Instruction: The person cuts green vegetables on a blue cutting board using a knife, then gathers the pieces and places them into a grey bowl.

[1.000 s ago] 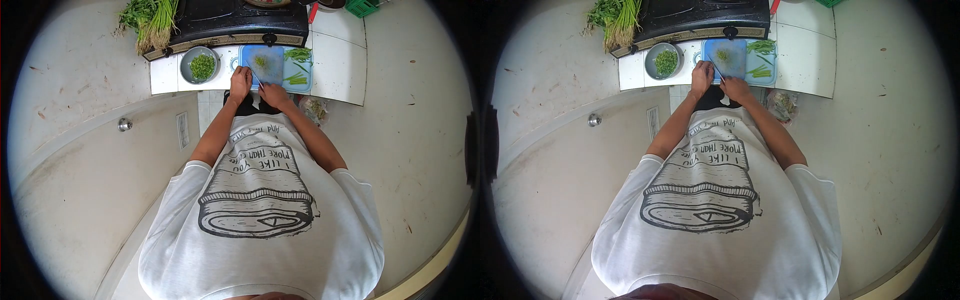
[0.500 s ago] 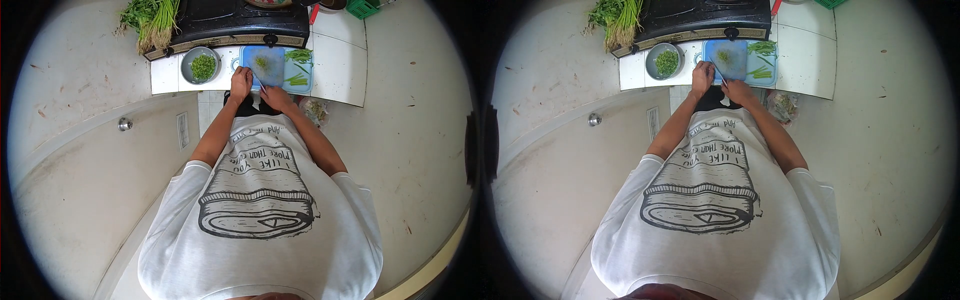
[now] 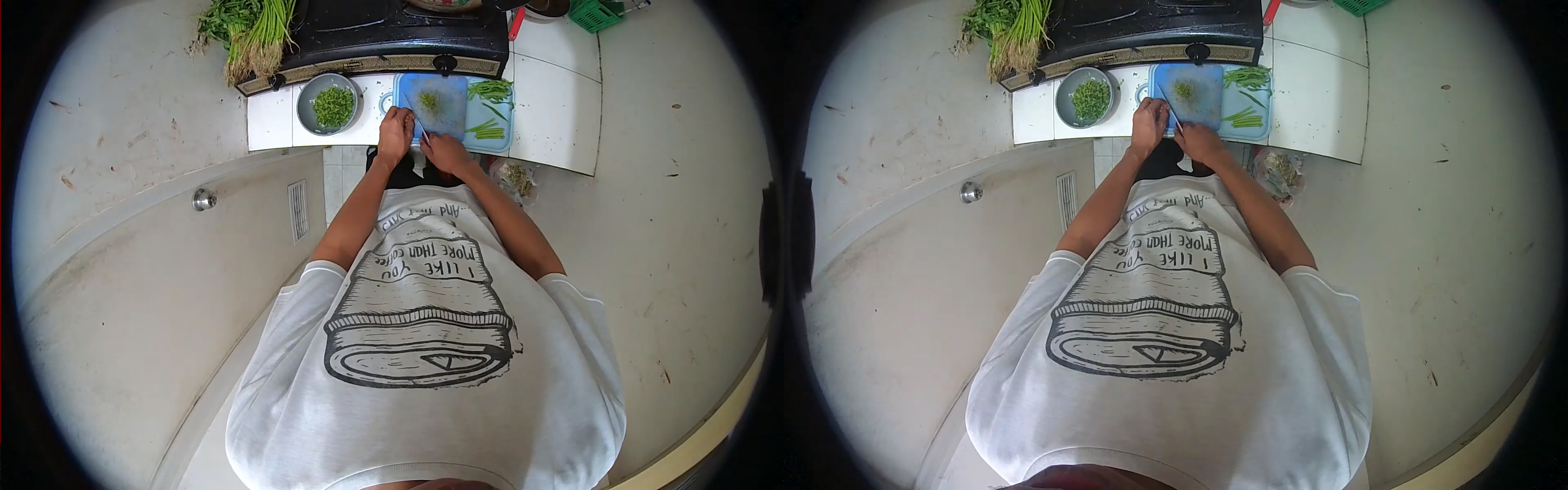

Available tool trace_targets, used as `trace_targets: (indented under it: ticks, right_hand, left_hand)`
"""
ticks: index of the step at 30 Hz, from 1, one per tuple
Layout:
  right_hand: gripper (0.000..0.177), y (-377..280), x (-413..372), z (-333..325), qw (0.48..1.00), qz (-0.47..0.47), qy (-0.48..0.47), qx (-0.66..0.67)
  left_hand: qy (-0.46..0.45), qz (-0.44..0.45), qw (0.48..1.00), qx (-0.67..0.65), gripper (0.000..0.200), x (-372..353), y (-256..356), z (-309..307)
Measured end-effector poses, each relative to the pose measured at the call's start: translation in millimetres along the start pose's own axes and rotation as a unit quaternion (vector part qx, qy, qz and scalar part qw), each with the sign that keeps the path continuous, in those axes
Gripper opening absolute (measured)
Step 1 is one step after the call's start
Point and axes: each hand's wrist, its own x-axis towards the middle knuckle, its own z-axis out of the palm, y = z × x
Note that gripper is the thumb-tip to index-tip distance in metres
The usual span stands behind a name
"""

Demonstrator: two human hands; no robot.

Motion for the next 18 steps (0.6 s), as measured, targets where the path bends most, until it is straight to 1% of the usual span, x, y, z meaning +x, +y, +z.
trace_targets:
  ticks: [4,6,9,13,15,18]
  right_hand:
    - [0.044,-4,-14,-9,1.0,0.005,-0.021,-0.014]
    - [0.04,-7,-15,-12,0.998,0.036,-0.043,-0.029]
    - [0.043,-10,-5,-14,0.999,0.01,-0.032,-0.019]
    - [0.043,-10,0,-10,1.0,0.015,-0.014,-0.017]
    - [0.044,-6,-8,-10,0.999,0.003,-0.007,-0.034]
    - [0.045,-1,-16,-13,0.999,0.008,-0.025,-0.039]
  left_hand:
    - [0.011,-0.01,1.0,-0.001,0.008,-1,2,0]
    - [0.008,-0.005,1.0,0.008,0.008,-1,3,0]
    - [0.002,-0.002,1.0,0.01,0.009,-1,3,-1]
    - [0.002,0.012,1.0,0.021,0.009,-1,2,-1]
    - [0.0,-0.004,1.0,0.023,0.009,0,1,1]
    - [0.002,-0.004,1.0,0.01,0.009,-1,0,2]
